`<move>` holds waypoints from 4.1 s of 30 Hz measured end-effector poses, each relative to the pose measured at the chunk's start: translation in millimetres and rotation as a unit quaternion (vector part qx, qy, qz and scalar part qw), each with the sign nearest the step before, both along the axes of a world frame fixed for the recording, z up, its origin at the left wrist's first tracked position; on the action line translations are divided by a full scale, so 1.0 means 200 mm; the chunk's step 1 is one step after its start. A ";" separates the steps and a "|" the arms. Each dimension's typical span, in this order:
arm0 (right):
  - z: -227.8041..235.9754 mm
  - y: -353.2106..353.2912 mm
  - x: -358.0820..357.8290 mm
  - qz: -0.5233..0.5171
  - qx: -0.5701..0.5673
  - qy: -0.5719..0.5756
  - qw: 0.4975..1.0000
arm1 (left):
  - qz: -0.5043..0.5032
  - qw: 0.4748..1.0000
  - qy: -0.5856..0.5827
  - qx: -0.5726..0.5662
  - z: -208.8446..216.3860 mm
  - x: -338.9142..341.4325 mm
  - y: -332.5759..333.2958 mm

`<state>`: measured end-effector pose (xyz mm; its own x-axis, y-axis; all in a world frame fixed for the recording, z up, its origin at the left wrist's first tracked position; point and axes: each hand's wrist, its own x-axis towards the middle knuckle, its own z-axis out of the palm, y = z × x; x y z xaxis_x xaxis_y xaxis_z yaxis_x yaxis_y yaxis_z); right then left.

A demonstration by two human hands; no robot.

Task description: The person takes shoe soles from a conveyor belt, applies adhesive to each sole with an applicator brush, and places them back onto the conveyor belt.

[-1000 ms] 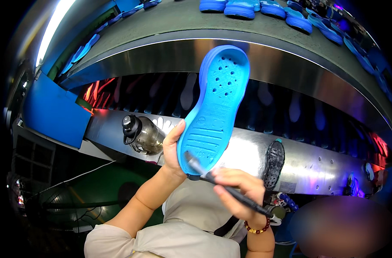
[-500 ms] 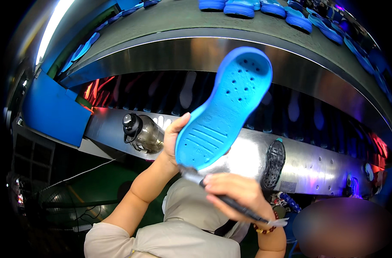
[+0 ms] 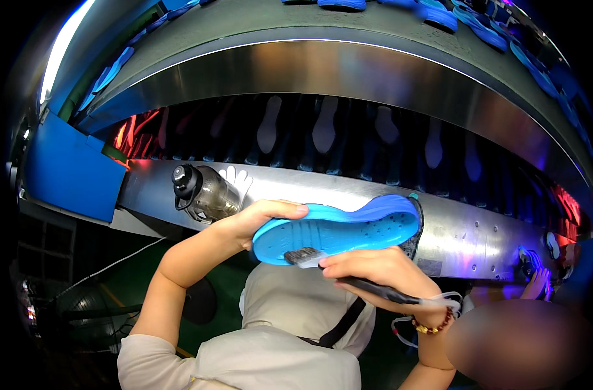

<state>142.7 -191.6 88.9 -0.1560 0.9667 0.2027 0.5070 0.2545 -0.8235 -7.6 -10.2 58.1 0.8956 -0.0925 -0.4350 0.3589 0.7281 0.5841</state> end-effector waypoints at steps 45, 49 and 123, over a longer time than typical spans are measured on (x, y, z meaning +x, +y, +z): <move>-0.63 -0.16 0.05 -0.315 0.065 0.507 0.800 | 0.635 0.640 -0.399 -0.169 0.69 -0.25 1.30; -0.62 -0.24 0.06 -0.308 -0.032 0.449 0.838 | 0.587 0.757 -0.188 0.215 0.71 0.31 1.19; -0.08 -0.04 -0.01 -0.011 0.052 0.172 0.984 | 0.261 0.945 -0.194 -0.021 -0.16 0.11 -0.26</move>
